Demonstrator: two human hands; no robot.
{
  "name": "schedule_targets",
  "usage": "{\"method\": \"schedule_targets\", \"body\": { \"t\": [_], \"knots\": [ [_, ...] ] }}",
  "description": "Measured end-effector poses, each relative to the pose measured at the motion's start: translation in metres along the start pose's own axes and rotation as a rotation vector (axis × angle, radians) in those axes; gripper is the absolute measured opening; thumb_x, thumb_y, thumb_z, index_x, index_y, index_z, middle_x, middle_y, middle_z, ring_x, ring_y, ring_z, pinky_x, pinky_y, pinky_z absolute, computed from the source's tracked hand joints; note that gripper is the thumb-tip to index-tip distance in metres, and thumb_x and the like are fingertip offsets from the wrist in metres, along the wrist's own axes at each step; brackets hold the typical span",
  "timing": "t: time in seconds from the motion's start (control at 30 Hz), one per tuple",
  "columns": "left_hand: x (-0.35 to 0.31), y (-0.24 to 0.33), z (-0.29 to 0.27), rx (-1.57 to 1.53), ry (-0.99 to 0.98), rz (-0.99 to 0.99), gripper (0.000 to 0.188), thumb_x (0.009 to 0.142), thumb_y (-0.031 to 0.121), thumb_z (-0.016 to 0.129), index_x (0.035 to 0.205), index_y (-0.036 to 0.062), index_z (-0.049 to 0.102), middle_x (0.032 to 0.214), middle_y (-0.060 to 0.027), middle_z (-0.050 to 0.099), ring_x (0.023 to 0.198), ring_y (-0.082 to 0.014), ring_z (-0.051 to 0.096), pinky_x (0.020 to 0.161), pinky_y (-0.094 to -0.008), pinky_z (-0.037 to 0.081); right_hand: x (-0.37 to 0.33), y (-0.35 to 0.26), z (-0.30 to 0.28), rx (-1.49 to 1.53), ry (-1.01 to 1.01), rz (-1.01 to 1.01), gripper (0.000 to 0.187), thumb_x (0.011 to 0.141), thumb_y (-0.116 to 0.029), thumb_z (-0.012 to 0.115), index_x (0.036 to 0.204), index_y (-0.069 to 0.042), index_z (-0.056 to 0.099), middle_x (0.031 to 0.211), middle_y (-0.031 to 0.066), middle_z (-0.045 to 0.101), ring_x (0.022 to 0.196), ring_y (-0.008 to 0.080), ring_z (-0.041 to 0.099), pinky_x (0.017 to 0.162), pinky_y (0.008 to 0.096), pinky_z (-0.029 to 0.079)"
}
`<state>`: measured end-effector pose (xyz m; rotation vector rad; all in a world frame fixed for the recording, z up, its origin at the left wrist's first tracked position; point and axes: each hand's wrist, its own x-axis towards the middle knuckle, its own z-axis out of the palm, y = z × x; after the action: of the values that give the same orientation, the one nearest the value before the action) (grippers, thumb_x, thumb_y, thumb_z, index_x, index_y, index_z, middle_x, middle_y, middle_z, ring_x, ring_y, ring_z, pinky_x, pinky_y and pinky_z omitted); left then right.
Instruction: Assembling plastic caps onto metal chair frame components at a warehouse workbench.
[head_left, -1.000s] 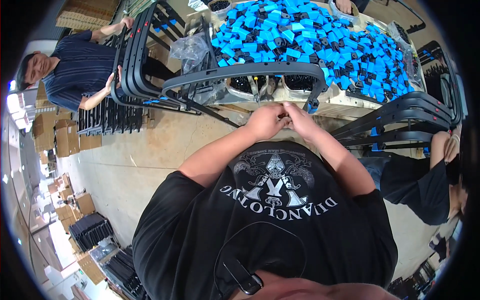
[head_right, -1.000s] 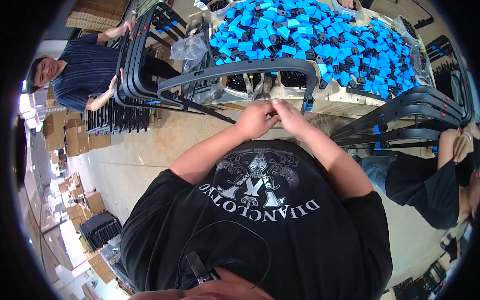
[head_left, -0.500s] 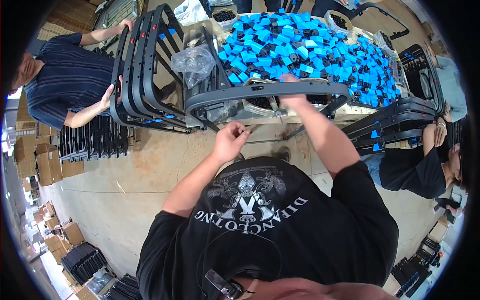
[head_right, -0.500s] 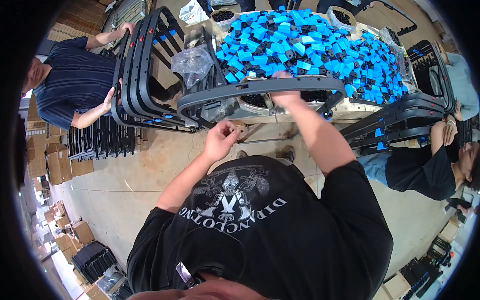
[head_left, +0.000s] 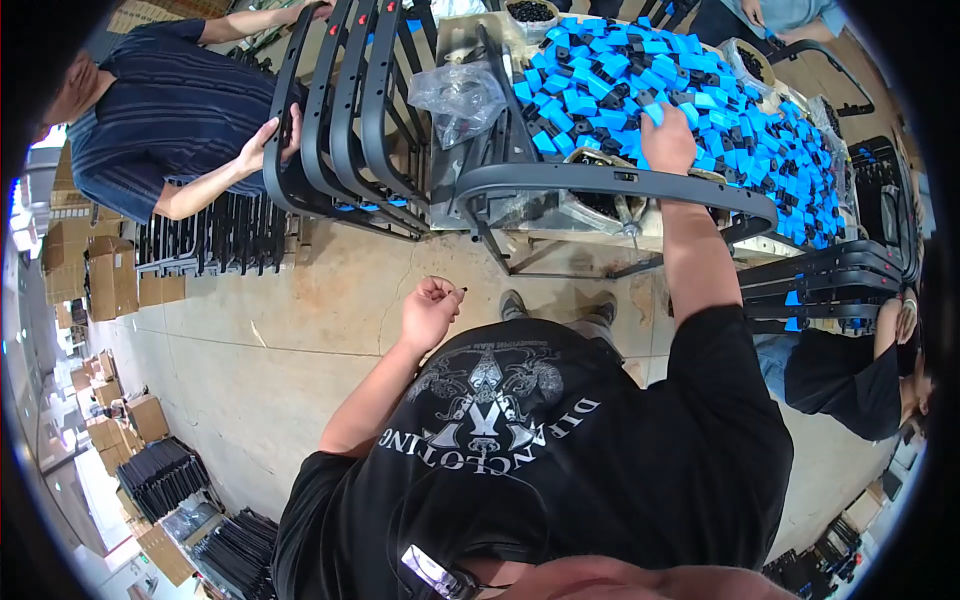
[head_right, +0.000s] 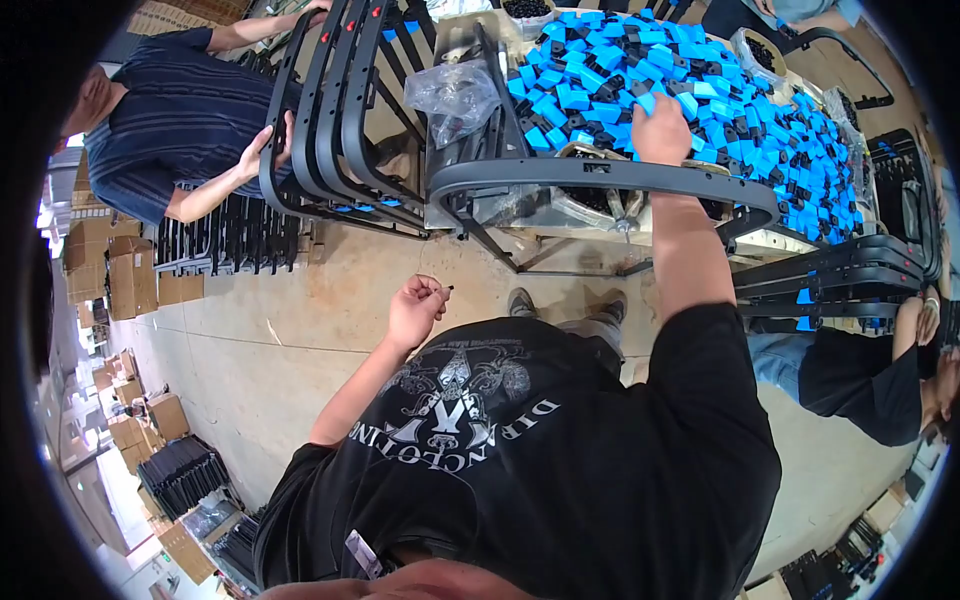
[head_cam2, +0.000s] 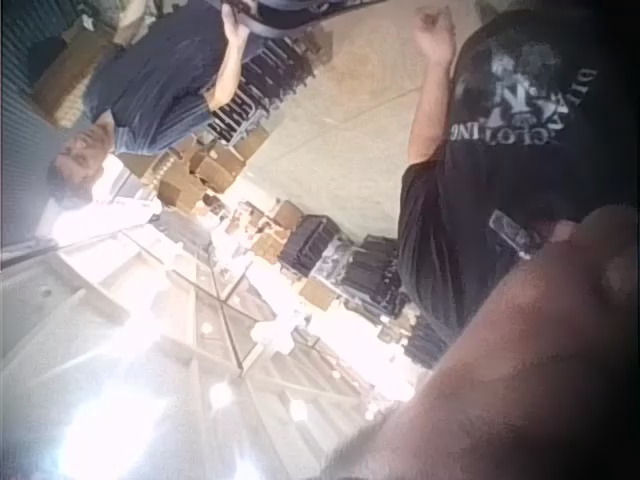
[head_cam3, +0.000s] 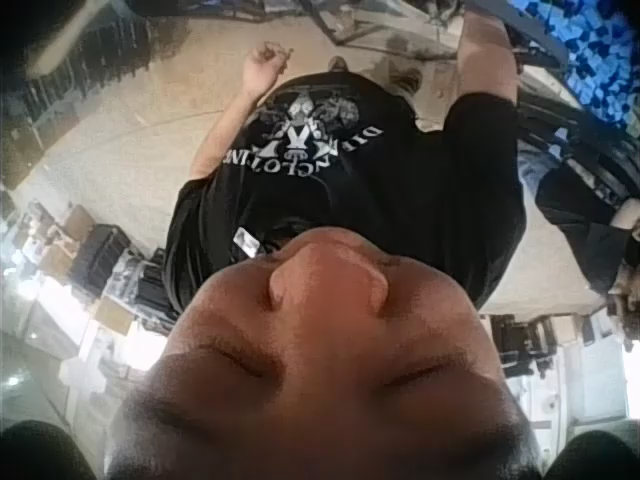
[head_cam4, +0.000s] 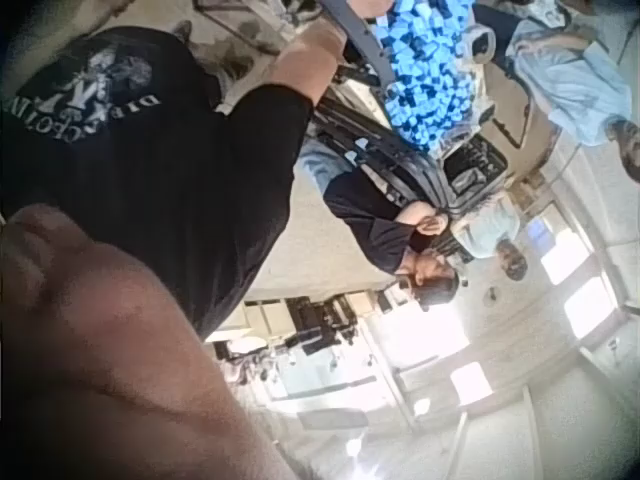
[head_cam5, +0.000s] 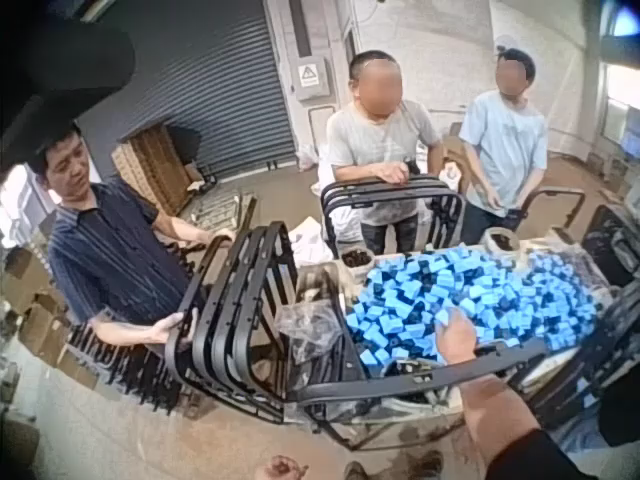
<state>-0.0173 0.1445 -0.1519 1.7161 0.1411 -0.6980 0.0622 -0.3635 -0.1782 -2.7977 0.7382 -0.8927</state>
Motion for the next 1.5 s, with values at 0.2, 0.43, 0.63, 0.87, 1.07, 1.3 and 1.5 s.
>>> {"method": "schedule_targets", "body": {
  "t": [0.2, 0.43, 0.63, 0.87, 1.07, 1.3, 1.5],
  "knots": [
    [0.032, -0.027, -0.015, -0.319, -0.087, -0.059, 0.006, 0.095, 0.004, 0.064, 0.095, 0.0043, 0.057, 0.081, -0.0076, 0.064, 0.067, -0.0159, 0.061, 0.062, -0.0280, 0.050, -0.115, -0.066, -0.090, 1.419, -0.728, 0.935, 0.026, 0.086, -0.011, 0.073, 0.109, -0.006, 0.061, 0.105, 0.0068, 0.072, 0.066, 0.0053, 0.052, 0.051, 0.0221, 0.036],
    [0.077, 0.001, -0.009, -0.488, -0.190, -0.024, 0.006, 0.098, 0.006, 0.060, 0.096, 0.0034, 0.064, 0.089, -0.0082, 0.069, 0.072, -0.0159, 0.063, 0.068, -0.0291, 0.053, -0.204, -0.173, -0.075, 1.429, -1.404, 0.587, 0.028, 0.085, -0.010, 0.070, 0.110, -0.005, 0.058, 0.095, 0.0039, 0.066, 0.065, 0.0059, 0.049, 0.054, 0.0242, 0.036],
    [0.084, 0.001, -0.017, -0.523, -0.172, -0.077, 0.011, 0.101, 0.016, 0.063, 0.103, 0.0054, 0.065, 0.091, -0.0058, 0.070, 0.075, -0.0123, 0.063, 0.069, -0.0268, 0.053, -0.222, -0.224, -0.037, 1.289, -1.356, 0.488, 0.029, 0.086, -0.012, 0.070, 0.112, -0.005, 0.058, 0.095, 0.0014, 0.062, 0.084, 0.0096, 0.055, 0.072, 0.0273, 0.044],
    [0.084, -0.005, -0.011, -0.575, -0.218, -0.089, 0.011, 0.101, 0.016, 0.063, 0.103, 0.0054, 0.065, 0.091, -0.0047, 0.069, 0.073, -0.0123, 0.061, 0.068, -0.0265, 0.051, -0.223, -0.241, -0.044, 1.399, -1.193, 0.675, 0.038, 0.090, -0.010, 0.068, 0.126, -0.012, 0.060, 0.096, -0.0044, 0.063, 0.074, 0.0060, 0.049, 0.062, 0.0242, 0.038],
    [0.097, 0.002, -0.012, -0.640, -0.292, -0.111, 0.013, 0.101, 0.017, 0.063, 0.100, 0.0049, 0.064, 0.090, -0.0039, 0.068, 0.072, -0.0111, 0.057, 0.065, -0.0261, 0.048, -0.219, -0.240, -0.039, 1.398, -1.219, 0.719, 0.044, 0.089, -0.011, 0.070, 0.133, -0.014, 0.059, 0.089, -0.0059, 0.059, 0.065, 0.0051, 0.043, 0.056, 0.0219, 0.033],
    [0.113, -0.007, -0.013, -0.803, -0.470, -0.290, 0.014, 0.101, 0.018, 0.065, 0.097, 0.0045, 0.063, 0.087, -0.0032, 0.066, 0.068, -0.0099, 0.055, 0.058, -0.0234, 0.044, -0.219, -0.236, -0.038, 1.333, -1.287, 0.682, 0.051, 0.089, -0.015, 0.070, 0.137, -0.010, 0.056, 0.107, -0.0009, 0.066, 0.086, 0.0092, 0.055, 0.071, 0.0271, 0.043],
    [0.082, 0.011, 0.020, -0.187, 0.116, -0.055, 0.021, 0.098, 0.020, 0.070, 0.107, 0.0009, 0.070, 0.082, -0.0012, 0.066, 0.067, -0.0077, 0.054, 0.059, -0.0229, 0.043, -0.217, -0.238, -0.039, 1.316, -1.220, 0.677, 0.048, 0.090, -0.009, 0.067, 0.137, -0.010, 0.055, 0.091, -0.0031, 0.061, 0.069, 0.0059, 0.048, 0.057, 0.0240, 0.036]
  ]
}}
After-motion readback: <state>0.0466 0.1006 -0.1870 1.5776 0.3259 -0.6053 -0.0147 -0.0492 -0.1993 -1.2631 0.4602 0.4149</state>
